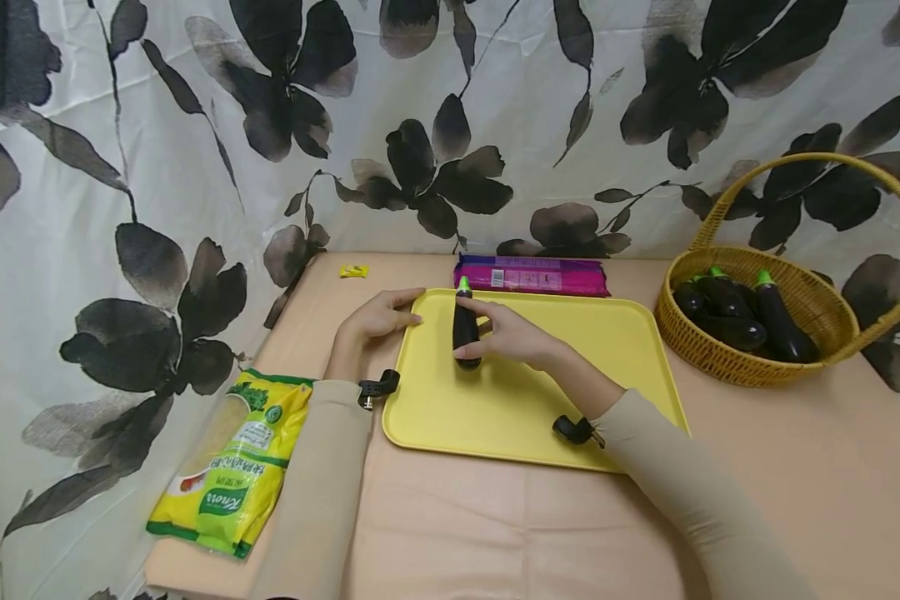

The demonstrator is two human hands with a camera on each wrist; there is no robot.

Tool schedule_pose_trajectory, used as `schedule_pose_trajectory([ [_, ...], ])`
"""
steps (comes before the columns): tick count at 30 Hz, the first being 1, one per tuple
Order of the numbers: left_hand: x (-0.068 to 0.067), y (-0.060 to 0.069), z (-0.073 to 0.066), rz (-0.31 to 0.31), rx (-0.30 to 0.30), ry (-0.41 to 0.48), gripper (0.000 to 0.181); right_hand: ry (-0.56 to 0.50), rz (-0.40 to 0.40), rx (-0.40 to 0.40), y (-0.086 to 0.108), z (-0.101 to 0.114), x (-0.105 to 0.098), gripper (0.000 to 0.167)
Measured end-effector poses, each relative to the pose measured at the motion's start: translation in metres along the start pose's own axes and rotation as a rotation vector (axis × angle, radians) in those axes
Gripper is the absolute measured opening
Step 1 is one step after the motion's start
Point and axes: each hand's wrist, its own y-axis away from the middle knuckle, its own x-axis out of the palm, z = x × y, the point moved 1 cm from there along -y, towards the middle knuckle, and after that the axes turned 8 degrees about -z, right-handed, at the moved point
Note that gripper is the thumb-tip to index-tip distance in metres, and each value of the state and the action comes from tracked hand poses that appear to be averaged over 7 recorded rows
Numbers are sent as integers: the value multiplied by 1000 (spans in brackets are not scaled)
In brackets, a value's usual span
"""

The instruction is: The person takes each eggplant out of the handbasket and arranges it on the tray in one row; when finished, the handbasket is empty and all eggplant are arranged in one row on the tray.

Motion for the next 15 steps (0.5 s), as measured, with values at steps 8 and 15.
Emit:
schedule_pose_trajectory([
  [8,0,-1,-1,7,4,1,65,148,79,4,-16,-11,18,99],
  [15,0,0,-1,15,10,-1,65,332,59,-20,-28,-10,25,101],
])
